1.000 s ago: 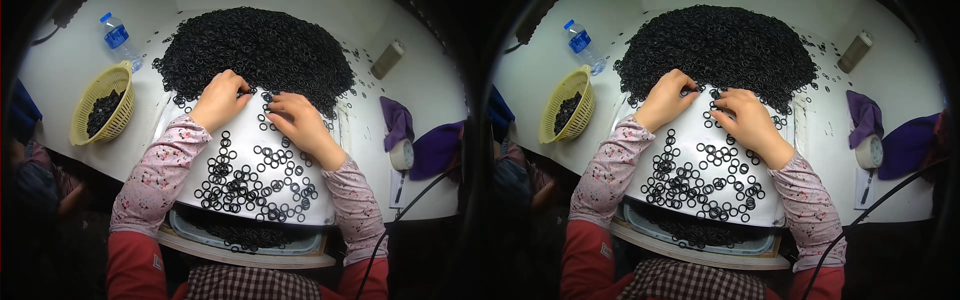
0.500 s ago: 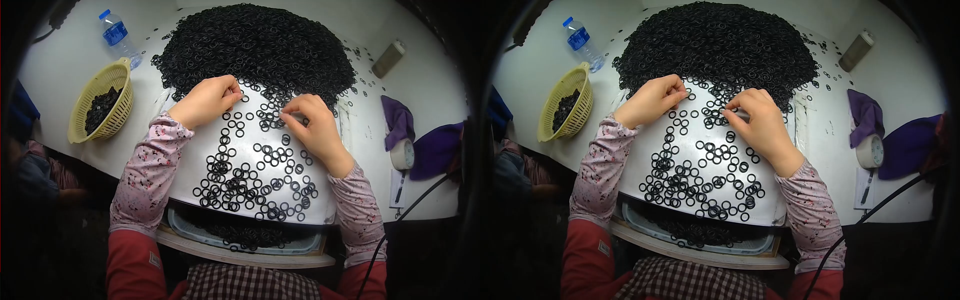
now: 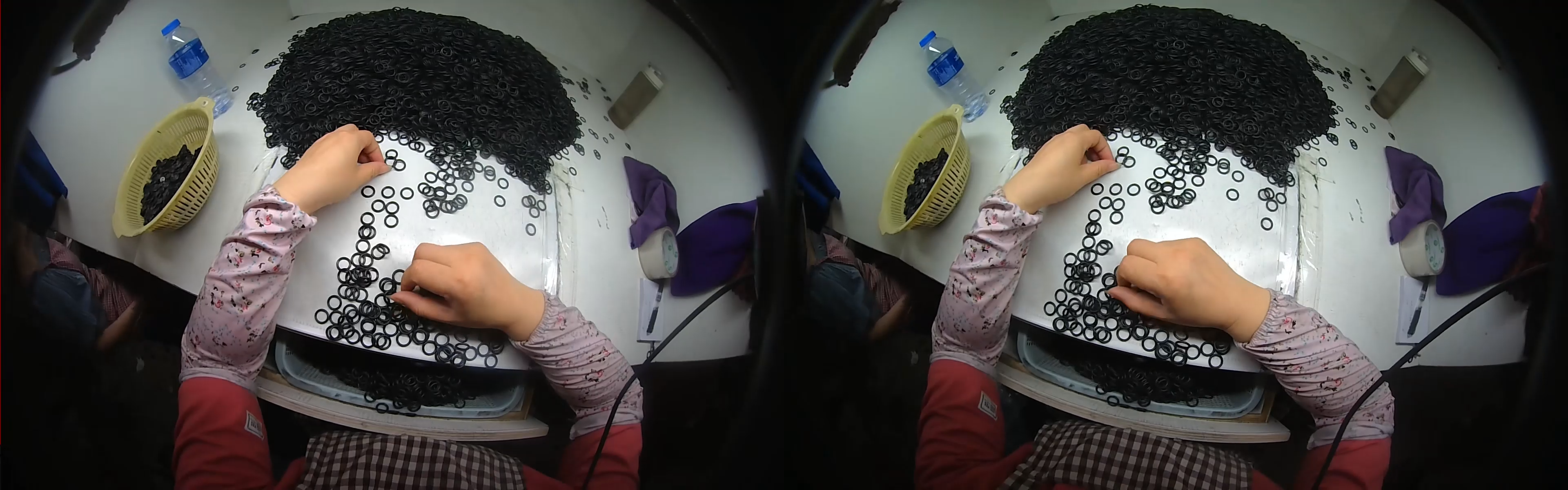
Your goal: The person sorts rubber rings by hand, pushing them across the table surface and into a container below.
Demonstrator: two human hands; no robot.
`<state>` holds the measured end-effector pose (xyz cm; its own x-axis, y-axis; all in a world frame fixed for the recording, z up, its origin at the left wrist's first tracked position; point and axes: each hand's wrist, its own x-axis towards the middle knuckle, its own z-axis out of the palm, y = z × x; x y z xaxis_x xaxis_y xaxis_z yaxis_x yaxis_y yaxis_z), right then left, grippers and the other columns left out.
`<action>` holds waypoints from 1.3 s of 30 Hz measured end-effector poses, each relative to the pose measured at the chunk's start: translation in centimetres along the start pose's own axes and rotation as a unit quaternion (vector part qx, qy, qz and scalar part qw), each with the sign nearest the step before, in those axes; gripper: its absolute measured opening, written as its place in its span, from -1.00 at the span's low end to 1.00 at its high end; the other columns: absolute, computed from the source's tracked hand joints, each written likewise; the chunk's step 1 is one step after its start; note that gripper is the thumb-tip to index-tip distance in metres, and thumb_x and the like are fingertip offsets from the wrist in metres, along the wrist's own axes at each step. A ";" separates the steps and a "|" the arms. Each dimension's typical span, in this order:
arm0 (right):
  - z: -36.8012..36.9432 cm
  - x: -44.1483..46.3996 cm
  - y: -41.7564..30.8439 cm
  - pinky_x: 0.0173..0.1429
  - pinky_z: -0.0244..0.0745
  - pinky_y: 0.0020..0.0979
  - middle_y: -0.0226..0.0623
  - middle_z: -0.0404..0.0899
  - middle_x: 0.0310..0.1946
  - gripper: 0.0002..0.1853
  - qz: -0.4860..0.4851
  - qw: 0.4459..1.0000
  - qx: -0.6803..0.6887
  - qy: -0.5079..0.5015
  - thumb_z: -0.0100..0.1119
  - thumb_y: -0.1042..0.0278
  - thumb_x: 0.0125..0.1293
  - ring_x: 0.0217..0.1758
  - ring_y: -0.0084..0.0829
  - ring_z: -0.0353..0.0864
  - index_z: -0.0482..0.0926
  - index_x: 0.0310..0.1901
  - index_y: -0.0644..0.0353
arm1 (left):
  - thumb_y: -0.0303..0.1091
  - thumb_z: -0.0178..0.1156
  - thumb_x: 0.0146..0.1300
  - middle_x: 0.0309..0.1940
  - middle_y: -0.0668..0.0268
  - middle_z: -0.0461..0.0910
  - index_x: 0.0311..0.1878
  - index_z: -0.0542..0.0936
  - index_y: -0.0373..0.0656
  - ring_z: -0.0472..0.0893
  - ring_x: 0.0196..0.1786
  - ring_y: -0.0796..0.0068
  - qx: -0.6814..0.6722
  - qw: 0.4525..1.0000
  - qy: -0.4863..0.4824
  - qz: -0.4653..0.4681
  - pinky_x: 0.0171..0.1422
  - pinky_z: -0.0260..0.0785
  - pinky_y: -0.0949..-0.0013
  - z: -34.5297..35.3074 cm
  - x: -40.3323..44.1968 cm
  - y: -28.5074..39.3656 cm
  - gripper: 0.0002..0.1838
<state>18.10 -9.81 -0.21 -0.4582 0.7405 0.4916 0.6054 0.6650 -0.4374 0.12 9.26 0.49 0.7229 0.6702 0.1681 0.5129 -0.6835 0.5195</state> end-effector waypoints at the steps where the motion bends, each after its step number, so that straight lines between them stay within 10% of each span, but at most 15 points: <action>1: -0.1 0.1 0.1 -0.39 0.53 -0.33 -0.34 0.55 -0.44 -0.83 0.005 1.000 0.020 0.008 0.49 0.39 0.22 -0.49 -0.30 0.59 0.62 -0.33 0.13 | -0.30 0.43 0.31 -0.20 0.15 0.65 -0.19 0.69 -0.29 0.69 -0.20 0.31 -0.005 1.000 0.002 0.007 -0.05 0.56 0.30 0.0 0.0 -0.1 -0.78; 6: -1.1 0.4 4.2 0.22 0.51 -0.11 -0.14 0.72 -0.02 -0.70 0.058 0.984 -0.098 0.135 0.48 0.28 0.26 0.13 -0.12 0.62 0.74 -0.04 0.23 | -0.30 0.40 0.36 -0.18 0.19 0.64 -0.16 0.65 -0.28 0.66 -0.16 0.38 -0.003 0.999 0.039 0.028 -0.03 0.54 0.33 0.4 0.1 0.3 -0.78; 14: -2.6 -0.7 3.8 -0.26 0.61 -0.37 -0.26 0.70 -0.31 -0.81 0.201 0.974 0.037 0.099 0.47 0.31 0.29 -0.39 -0.35 0.64 0.68 -0.31 0.23 | -0.38 0.27 0.50 -0.10 0.34 0.65 -0.08 0.56 -0.25 0.59 -0.03 0.59 -0.230 0.970 -0.084 0.003 0.12 0.50 0.44 2.3 -2.5 4.7 -0.85; 17: -2.8 0.0 6.6 0.01 0.63 -0.25 -0.12 0.76 -0.10 -0.79 0.110 0.962 -0.158 0.195 0.44 0.24 0.33 -0.08 -0.23 0.73 0.73 -0.24 0.23 | -0.39 0.22 0.54 -0.10 0.32 0.65 -0.07 0.55 -0.24 0.58 -0.04 0.60 -0.298 0.951 -0.069 0.035 0.11 0.47 0.45 2.7 -5.0 5.2 -0.88; 23: -3.9 -1.1 6.0 0.27 0.54 -0.28 -0.11 0.70 0.16 -0.75 0.281 0.956 0.050 0.072 0.38 0.23 0.37 0.25 -0.13 0.62 0.74 -0.04 0.19 | -0.39 0.23 0.53 -0.24 0.37 0.67 -0.07 0.56 -0.28 0.57 -0.22 0.66 -0.042 0.978 0.203 -0.011 -0.09 0.43 0.54 -5.9 -7.9 1.9 -0.86; 26: -3.7 -1.5 7.9 0.31 0.50 -0.24 -0.13 0.70 0.16 -0.73 0.147 0.965 -0.122 0.181 0.39 0.24 0.36 0.26 -0.15 0.61 0.74 0.00 0.19 | -0.35 0.31 0.45 -0.26 0.24 0.70 -0.03 0.63 -0.21 0.69 -0.23 0.32 0.136 0.922 0.349 -0.094 -0.05 0.55 0.33 -12.7 -9.3 -2.1 -0.84; 29: -3.0 -1.7 10.0 0.58 0.15 0.09 -0.03 0.47 0.43 -0.61 0.217 0.918 -0.275 0.184 0.30 0.13 0.43 0.57 -0.04 0.30 0.70 0.17 0.14 | -0.35 0.34 0.41 -0.10 0.19 0.69 0.03 0.67 -0.18 0.68 -0.08 0.19 0.492 0.797 0.339 -0.090 0.09 0.55 0.24 -16.7 -11.1 -4.3 -0.80; 34: -2.5 -1.5 8.0 0.64 -0.01 0.24 0.02 0.37 0.52 -0.58 0.238 0.923 -0.291 0.077 0.26 0.06 0.45 0.69 0.00 0.12 0.70 0.20 0.11 | -0.31 0.35 0.40 0.07 0.11 0.64 0.18 0.62 -0.22 0.61 0.10 0.18 0.216 0.951 0.220 -0.011 0.28 0.45 0.17 -11.2 -9.0 0.3 -0.65; 39: -2.9 -1.6 6.6 0.58 0.19 0.10 -0.13 0.60 0.33 -0.69 0.160 0.977 -0.136 0.042 0.27 0.23 0.44 0.48 -0.12 0.47 0.72 0.12 0.14 | -0.02 0.36 0.39 0.39 -0.19 0.39 0.47 0.36 -0.32 0.38 0.48 -0.12 0.132 0.979 0.128 -0.091 0.56 0.25 0.04 -1.8 -6.9 -3.8 -0.23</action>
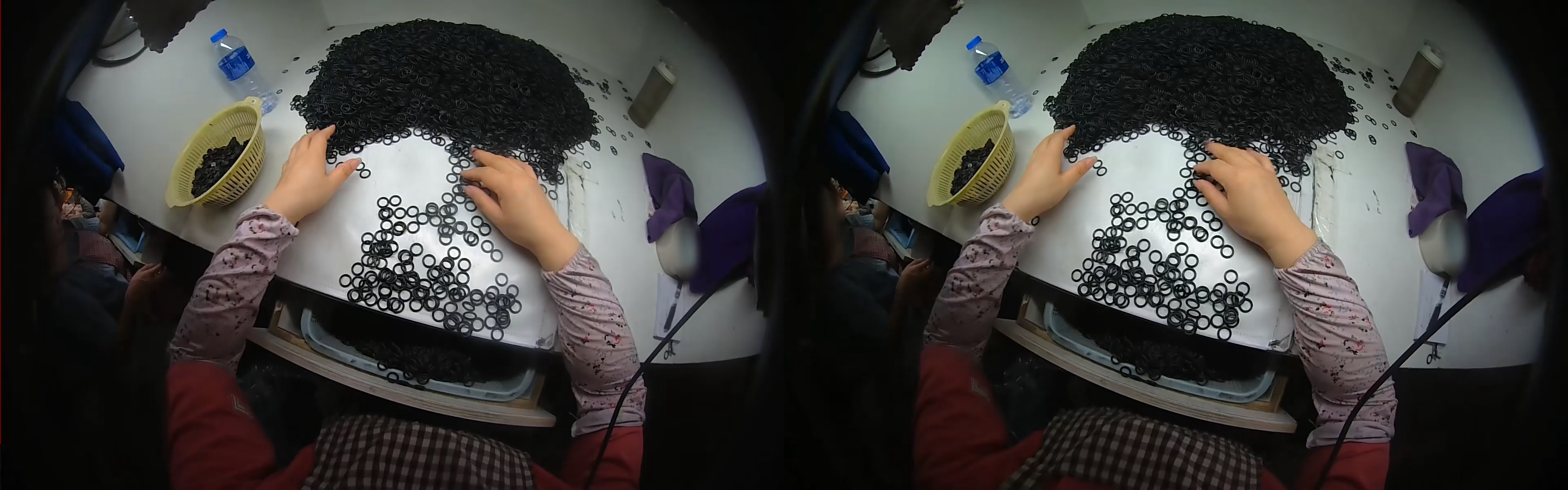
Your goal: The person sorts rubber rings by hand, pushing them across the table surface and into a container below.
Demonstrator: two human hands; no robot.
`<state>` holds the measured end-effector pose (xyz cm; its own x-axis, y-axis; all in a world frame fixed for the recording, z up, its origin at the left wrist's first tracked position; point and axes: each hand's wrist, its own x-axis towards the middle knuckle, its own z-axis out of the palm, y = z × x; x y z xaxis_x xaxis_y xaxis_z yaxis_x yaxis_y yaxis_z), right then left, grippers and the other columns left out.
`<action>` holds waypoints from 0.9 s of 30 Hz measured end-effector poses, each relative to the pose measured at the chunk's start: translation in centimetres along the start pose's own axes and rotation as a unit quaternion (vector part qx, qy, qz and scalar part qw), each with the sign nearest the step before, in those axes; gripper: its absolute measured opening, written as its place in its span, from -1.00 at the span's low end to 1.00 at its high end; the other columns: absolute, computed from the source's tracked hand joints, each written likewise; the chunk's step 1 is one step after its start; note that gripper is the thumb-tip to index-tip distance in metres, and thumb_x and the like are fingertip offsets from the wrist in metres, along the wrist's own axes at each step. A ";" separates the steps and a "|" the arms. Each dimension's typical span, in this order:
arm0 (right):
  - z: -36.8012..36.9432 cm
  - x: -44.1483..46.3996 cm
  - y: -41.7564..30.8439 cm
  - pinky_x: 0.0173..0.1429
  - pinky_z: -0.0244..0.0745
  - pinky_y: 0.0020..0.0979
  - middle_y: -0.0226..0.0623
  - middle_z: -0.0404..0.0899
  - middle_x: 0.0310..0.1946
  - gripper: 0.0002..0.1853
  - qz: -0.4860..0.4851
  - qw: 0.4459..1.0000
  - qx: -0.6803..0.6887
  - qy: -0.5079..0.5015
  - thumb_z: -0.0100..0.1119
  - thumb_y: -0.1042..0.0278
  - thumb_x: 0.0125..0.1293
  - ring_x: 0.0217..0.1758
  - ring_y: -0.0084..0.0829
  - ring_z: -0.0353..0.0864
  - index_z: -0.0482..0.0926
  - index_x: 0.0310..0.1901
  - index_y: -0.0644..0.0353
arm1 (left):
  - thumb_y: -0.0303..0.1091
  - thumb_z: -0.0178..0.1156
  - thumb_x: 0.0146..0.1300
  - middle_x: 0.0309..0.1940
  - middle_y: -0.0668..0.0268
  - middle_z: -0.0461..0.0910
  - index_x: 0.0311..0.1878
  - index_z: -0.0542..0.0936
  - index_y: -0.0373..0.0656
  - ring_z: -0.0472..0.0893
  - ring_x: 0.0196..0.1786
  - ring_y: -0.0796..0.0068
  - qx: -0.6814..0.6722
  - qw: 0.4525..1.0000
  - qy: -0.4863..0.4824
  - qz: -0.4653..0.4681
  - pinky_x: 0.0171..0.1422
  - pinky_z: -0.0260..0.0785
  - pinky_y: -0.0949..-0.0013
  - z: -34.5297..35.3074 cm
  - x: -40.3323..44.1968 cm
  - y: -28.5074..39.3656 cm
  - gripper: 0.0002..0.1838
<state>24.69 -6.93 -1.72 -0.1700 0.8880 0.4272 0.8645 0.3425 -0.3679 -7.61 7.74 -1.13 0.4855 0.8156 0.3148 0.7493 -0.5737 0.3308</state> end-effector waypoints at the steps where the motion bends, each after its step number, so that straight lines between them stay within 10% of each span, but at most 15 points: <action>1: 0.0 0.1 -0.1 0.58 0.19 0.10 -0.13 0.61 0.32 -0.69 -0.008 1.000 0.004 0.019 0.27 0.23 0.44 0.49 -0.12 0.47 0.72 0.12 0.14 | 0.01 0.34 0.39 0.42 -0.22 0.36 0.50 0.33 -0.33 0.36 0.51 -0.15 -0.010 1.000 -0.004 -0.020 0.58 0.23 0.03 1.0 0.2 0.4 -0.20; 6: 1.3 0.2 0.6 0.59 0.18 0.09 -0.16 0.62 0.32 -0.71 -0.011 0.997 -0.049 0.064 0.25 0.24 0.45 0.52 -0.14 0.43 0.74 0.11 0.11 | -0.04 0.33 0.40 0.41 -0.26 0.35 0.44 0.41 -0.34 0.35 0.49 -0.25 -0.105 0.994 -0.004 0.038 0.59 0.21 -0.03 2.7 -0.4 4.9 -0.28; 13: 0.1 0.1 0.2 0.36 0.40 -0.16 -0.26 0.76 0.05 -0.80 -0.039 0.994 0.030 0.101 0.32 0.34 0.39 0.21 -0.20 0.67 0.75 -0.01 0.15 | -0.36 0.12 0.52 0.32 0.10 0.54 0.42 0.46 -0.25 0.52 0.40 0.19 -0.297 0.943 -0.112 0.096 0.50 0.31 0.24 1.0 -1.2 10.9 -0.55; 19: -1.0 0.3 -0.4 0.07 0.55 -0.24 -0.29 0.73 -0.20 -0.91 -0.060 0.986 0.078 0.131 0.38 0.40 0.31 -0.08 -0.25 0.67 0.72 -0.20 0.19 | -0.34 0.11 0.54 0.34 -0.01 0.52 0.41 0.46 -0.28 0.47 0.45 0.06 -0.104 0.990 0.029 0.087 0.55 0.26 0.19 -2.1 -3.0 3.8 -0.56; 27: 1.4 -1.0 -5.4 -0.24 0.60 -0.25 -0.29 0.51 -0.32 -0.78 -0.190 0.980 0.059 0.008 0.37 0.25 0.33 -0.27 -0.24 0.62 0.54 -0.27 0.16 | 0.14 0.01 0.58 0.58 -0.24 0.18 0.60 0.27 -0.20 0.08 0.66 -0.28 0.089 0.993 -0.047 -0.062 0.69 -0.15 -0.24 -1.9 -10.0 0.8 -0.26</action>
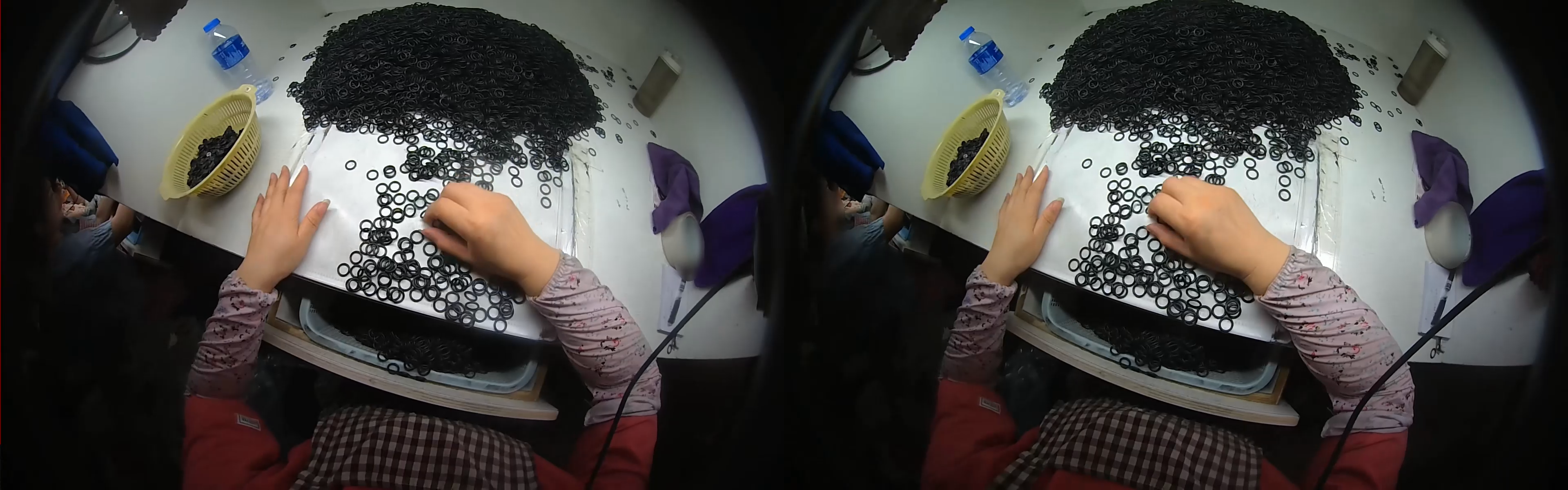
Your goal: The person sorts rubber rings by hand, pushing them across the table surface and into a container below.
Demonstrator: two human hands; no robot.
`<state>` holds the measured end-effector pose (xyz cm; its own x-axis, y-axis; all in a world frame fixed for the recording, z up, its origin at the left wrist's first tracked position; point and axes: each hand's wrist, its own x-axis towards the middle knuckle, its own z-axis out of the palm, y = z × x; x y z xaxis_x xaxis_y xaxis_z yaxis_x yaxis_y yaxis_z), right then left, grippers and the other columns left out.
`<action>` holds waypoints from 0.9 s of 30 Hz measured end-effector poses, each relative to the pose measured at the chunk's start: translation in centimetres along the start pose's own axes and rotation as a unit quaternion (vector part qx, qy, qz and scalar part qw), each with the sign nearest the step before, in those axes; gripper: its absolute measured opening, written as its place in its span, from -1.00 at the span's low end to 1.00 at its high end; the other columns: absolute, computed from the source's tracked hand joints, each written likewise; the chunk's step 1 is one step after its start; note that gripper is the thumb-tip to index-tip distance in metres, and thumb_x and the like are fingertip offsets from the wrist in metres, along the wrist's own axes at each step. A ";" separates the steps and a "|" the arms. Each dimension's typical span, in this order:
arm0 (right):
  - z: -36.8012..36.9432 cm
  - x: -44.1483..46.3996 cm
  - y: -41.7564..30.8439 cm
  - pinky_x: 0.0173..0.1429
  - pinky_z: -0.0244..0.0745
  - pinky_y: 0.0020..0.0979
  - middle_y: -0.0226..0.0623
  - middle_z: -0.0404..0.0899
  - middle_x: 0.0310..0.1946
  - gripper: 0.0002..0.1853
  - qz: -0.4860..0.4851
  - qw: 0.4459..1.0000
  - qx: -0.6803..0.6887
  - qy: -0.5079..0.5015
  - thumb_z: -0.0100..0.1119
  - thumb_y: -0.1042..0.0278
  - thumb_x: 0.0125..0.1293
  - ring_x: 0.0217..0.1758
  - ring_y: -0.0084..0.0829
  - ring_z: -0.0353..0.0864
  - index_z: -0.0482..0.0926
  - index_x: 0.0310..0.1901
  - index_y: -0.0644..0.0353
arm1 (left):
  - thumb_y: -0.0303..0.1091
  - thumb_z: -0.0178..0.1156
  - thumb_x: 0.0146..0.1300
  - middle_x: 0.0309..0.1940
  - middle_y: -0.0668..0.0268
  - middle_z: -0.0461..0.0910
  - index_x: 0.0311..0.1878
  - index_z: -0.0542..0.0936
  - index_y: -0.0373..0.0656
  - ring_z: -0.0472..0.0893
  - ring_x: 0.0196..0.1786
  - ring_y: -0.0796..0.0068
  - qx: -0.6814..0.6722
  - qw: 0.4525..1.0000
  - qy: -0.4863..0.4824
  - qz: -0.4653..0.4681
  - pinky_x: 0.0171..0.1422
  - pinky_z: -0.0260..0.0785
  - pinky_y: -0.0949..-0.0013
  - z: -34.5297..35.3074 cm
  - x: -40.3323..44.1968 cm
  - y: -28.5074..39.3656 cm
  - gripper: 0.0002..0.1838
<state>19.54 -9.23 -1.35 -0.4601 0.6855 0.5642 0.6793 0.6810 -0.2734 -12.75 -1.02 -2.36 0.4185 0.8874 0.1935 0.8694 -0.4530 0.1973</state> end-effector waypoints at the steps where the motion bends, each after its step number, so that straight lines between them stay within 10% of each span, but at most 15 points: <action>1: 0.0 -0.1 -0.7 -0.26 0.60 -0.25 -0.29 0.51 -0.32 -0.78 0.003 1.000 0.012 -0.022 0.37 0.25 0.33 -0.29 -0.24 0.62 0.52 -0.28 0.16 | 0.17 -0.02 0.59 0.59 -0.25 0.15 0.61 0.25 -0.18 0.07 0.67 -0.27 -0.006 1.000 -0.001 0.007 0.69 -0.18 -0.26 0.1 -0.1 0.4 -0.24; 11: 0.4 -0.4 -5.1 -0.39 0.54 -0.25 -0.31 0.45 -0.46 -0.76 -0.060 0.984 0.165 -0.021 0.46 0.32 0.21 -0.44 -0.26 0.59 0.53 -0.43 0.12 | 0.03 0.03 0.60 0.58 -0.20 0.22 0.58 0.26 -0.27 0.16 0.64 -0.22 -0.126 0.973 -0.023 0.193 0.69 -0.04 -0.12 1.0 0.4 6.8 -0.30; 18: -1.0 -0.8 1.0 0.29 0.45 -0.15 -0.23 0.71 0.06 -0.77 0.084 0.994 0.046 0.054 0.49 0.26 0.23 0.21 -0.16 0.59 0.74 -0.14 0.15 | -0.18 0.11 0.57 0.53 -0.13 0.32 0.51 0.38 -0.28 0.22 0.63 -0.16 -0.291 0.903 -0.158 0.275 0.68 0.07 -0.02 -1.3 -2.9 10.2 -0.43; 24: -3.1 -0.6 0.9 -0.02 0.56 -0.23 -0.28 0.73 -0.25 -0.81 0.164 0.967 0.183 -0.064 0.46 0.27 0.31 -0.18 -0.28 0.67 0.72 -0.25 0.22 | -0.40 0.17 0.51 0.23 0.08 0.62 0.31 0.58 -0.27 0.61 0.32 0.20 -0.398 0.841 -0.302 0.207 0.43 0.40 0.26 -4.7 -0.5 10.6 -0.63; 27: -2.9 0.0 0.7 0.03 0.57 -0.22 -0.24 0.75 -0.21 -0.80 0.275 0.939 0.203 -0.033 0.44 0.27 0.32 -0.12 -0.26 0.68 0.74 -0.19 0.24 | -0.39 0.28 0.41 -0.05 0.19 0.63 0.07 0.65 -0.20 0.65 0.04 0.27 -0.321 0.908 -0.088 0.254 0.16 0.50 0.29 -2.5 3.9 9.9 -0.77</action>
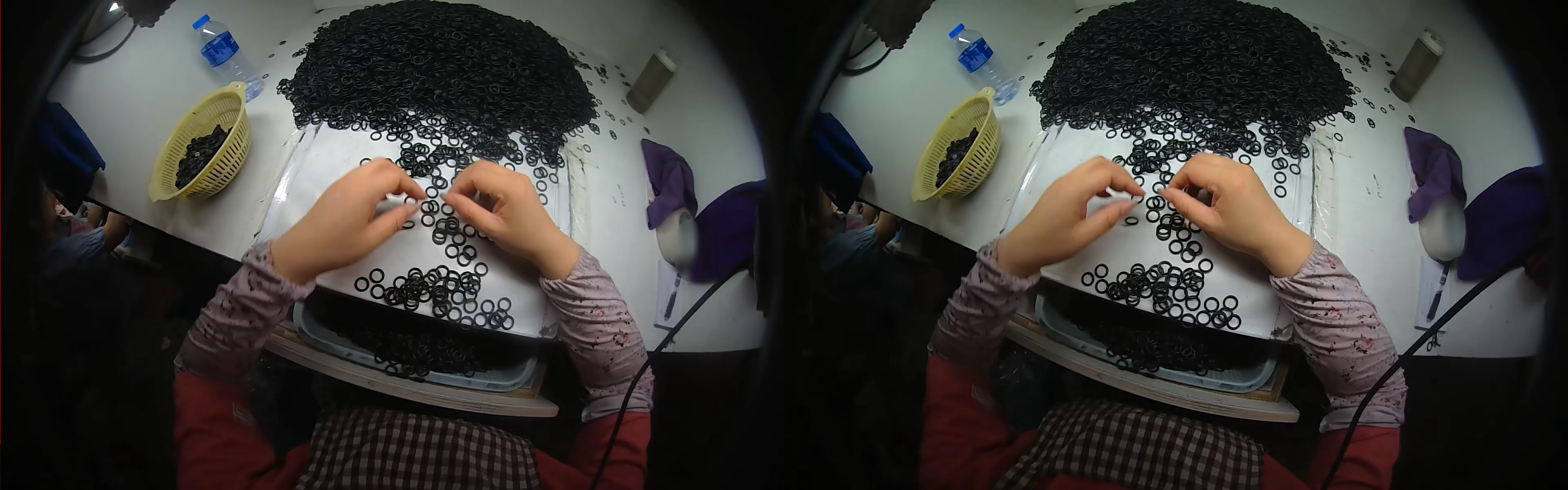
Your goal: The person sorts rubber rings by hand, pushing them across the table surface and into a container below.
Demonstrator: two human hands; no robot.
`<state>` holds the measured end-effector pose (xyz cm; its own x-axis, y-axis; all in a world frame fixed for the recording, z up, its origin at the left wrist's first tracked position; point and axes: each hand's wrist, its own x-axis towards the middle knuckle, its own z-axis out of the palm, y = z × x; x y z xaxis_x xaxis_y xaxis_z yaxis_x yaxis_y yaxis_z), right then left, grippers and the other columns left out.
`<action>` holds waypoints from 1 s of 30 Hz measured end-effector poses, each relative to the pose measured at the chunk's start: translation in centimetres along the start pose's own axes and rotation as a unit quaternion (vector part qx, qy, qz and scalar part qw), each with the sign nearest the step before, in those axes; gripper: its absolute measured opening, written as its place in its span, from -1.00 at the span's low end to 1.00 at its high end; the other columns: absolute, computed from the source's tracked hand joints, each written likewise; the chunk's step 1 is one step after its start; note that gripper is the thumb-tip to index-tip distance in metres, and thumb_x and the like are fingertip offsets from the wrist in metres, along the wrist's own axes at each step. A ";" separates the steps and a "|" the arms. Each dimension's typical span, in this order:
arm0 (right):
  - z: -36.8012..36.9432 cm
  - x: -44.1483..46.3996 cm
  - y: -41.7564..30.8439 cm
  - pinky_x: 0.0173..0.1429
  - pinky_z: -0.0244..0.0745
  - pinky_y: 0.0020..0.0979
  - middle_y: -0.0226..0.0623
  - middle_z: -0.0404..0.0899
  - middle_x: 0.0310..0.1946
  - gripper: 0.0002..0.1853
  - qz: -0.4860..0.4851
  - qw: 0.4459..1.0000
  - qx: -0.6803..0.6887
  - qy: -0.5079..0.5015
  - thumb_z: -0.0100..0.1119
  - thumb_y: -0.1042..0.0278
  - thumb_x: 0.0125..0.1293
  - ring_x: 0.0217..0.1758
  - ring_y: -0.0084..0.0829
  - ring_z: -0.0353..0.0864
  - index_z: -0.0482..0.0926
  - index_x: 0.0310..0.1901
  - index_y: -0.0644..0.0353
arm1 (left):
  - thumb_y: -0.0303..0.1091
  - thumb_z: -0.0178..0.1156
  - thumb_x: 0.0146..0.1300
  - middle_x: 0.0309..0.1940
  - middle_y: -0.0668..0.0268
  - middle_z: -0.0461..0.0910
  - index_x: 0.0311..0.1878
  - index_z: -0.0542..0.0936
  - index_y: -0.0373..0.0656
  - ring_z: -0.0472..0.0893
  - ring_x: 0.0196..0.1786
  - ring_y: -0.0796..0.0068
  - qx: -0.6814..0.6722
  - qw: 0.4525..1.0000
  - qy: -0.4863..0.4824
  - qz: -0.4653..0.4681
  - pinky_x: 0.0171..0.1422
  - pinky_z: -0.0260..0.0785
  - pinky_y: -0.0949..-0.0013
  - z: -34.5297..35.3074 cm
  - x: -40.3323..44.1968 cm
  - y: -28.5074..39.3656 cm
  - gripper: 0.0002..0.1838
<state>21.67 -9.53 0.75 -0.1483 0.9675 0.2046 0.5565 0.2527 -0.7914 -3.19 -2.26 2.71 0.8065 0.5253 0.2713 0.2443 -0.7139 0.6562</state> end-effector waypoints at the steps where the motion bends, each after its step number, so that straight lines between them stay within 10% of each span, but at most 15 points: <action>1: 0.2 0.5 0.5 0.07 0.56 -0.22 -0.22 0.75 -0.15 -0.79 -0.067 0.995 -0.048 0.049 0.44 0.27 0.32 -0.05 -0.24 0.67 0.75 -0.17 0.23 | -0.38 0.31 0.39 -0.07 0.19 0.63 0.07 0.66 -0.19 0.64 0.02 0.26 0.050 0.999 0.013 0.011 0.14 0.49 0.29 -0.1 1.2 -1.0 -0.77; 4: 0.5 1.3 2.7 0.27 0.49 -0.21 -0.18 0.73 0.08 -0.75 -0.173 0.967 -0.151 0.114 0.42 0.27 0.33 0.24 -0.16 0.58 0.79 -0.03 0.18 | -0.32 0.38 0.32 -0.11 0.19 0.60 0.03 0.67 -0.16 0.63 -0.01 0.25 0.161 0.986 0.000 0.039 0.10 0.49 0.28 -0.4 5.2 -3.6 -0.74; 13: -0.5 0.4 0.7 -0.34 0.59 -0.44 -0.33 0.63 -0.31 -0.86 -0.077 0.992 -0.042 0.087 0.45 0.38 0.32 -0.27 -0.44 0.68 0.69 -0.27 0.23 | -0.39 0.39 0.35 -0.21 0.30 0.70 -0.05 0.67 -0.26 0.68 -0.17 0.49 -0.022 0.981 -0.180 -0.070 -0.04 0.56 0.40 -3.6 8.1 -4.4 -0.81; 20: 2.5 0.4 -0.2 -0.33 0.55 -0.31 -0.32 0.54 -0.40 -0.80 -0.205 0.954 -0.219 0.024 0.49 0.32 0.22 -0.41 -0.28 0.63 0.60 -0.32 0.13 | -0.36 0.28 0.48 -0.27 0.34 0.65 0.08 0.60 -0.30 0.63 -0.33 0.61 -0.020 0.984 -0.087 -0.152 -0.22 0.56 0.48 -4.7 7.7 -5.1 -0.76; 30: 3.8 -1.0 -2.7 -0.44 0.52 -0.31 -0.36 0.47 -0.44 -0.77 -0.277 0.946 -0.107 -0.131 0.47 0.32 0.24 -0.49 -0.33 0.56 0.54 -0.39 0.11 | -0.31 0.43 0.36 -0.34 0.40 0.58 -0.16 0.70 -0.24 0.48 -0.38 0.65 0.032 0.979 0.158 0.123 -0.27 0.38 0.46 -4.7 8.4 -3.6 -0.81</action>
<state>17.21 -11.20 0.55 -0.6476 0.6598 0.3812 0.4825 0.7423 -0.4649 0.22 6.91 5.94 0.6415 0.4430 0.6263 0.1042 -0.8592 0.5010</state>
